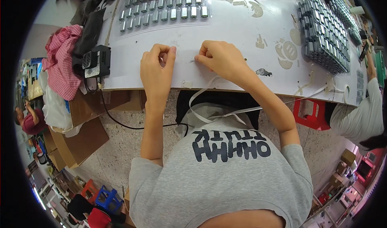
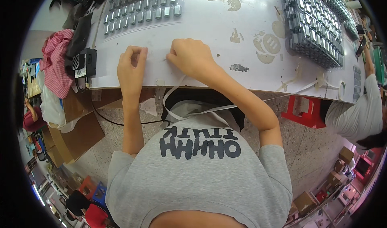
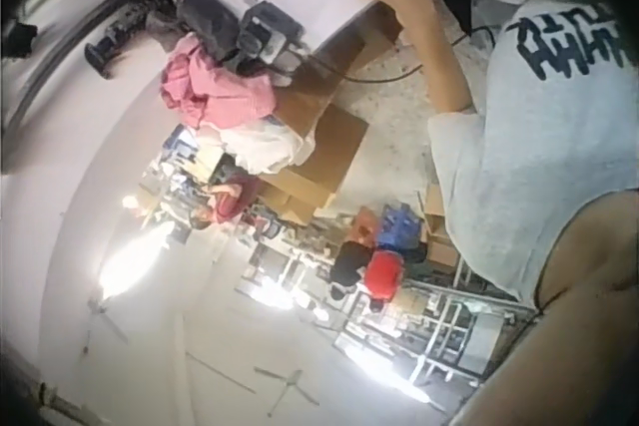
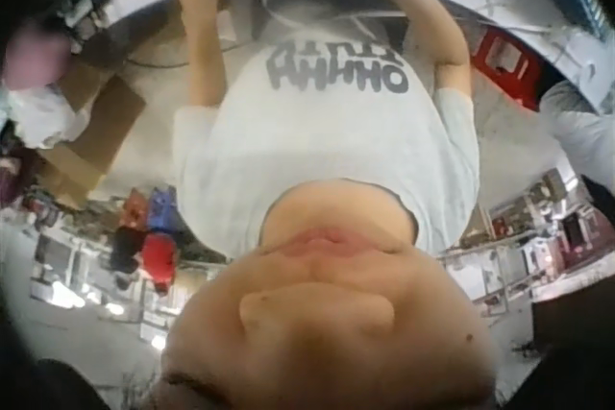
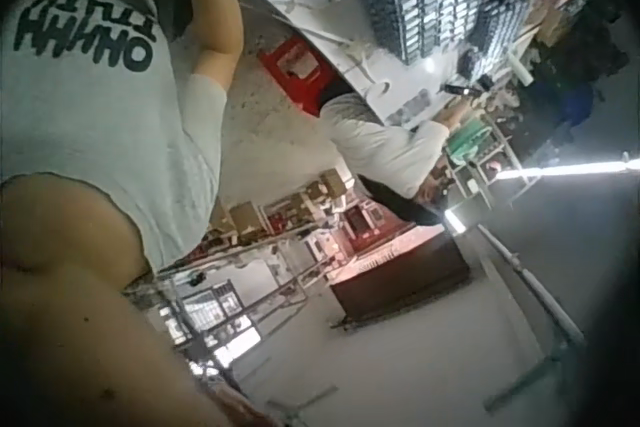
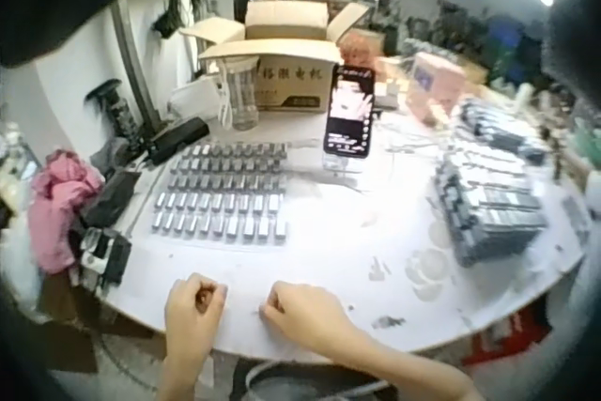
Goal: The person repeatedly picks up small cylindrical metal components from a table and wraps them individually with a white strip of material. The person handles the components one at a time, rotating them to apply the strip, and places the wrapped items back onto the table in a row.
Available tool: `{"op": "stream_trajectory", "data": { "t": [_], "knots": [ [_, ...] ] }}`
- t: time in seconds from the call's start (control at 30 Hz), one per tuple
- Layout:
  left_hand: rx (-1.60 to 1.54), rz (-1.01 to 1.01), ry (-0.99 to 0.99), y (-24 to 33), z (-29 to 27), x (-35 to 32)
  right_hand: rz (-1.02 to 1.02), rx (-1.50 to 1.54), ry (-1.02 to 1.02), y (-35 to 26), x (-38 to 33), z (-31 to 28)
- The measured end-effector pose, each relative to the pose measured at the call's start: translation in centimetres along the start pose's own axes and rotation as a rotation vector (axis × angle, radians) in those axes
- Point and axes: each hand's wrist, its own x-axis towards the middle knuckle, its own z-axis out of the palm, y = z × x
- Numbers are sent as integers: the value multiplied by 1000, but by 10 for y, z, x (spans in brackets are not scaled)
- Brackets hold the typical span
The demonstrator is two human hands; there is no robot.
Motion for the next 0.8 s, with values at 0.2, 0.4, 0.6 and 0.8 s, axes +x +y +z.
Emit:
{"op": "stream_trajectory", "data": {
  "t": [0.2, 0.4, 0.6, 0.8],
  "knots": [
    [-48, -7, -55, 4, 2, -2, -34, -204, 53, -9, -3, -5],
    [-116, 41, 33, 5, 3, -1, -81, -441, 44, -20, 8, -7],
    [-89, 39, 81, 5, -10, -1, -131, -562, 483, -12, 2, -14],
    [-99, 159, -23, 9, -15, -11, -52, -6, 769, 30, -71, -50]
  ]
}}
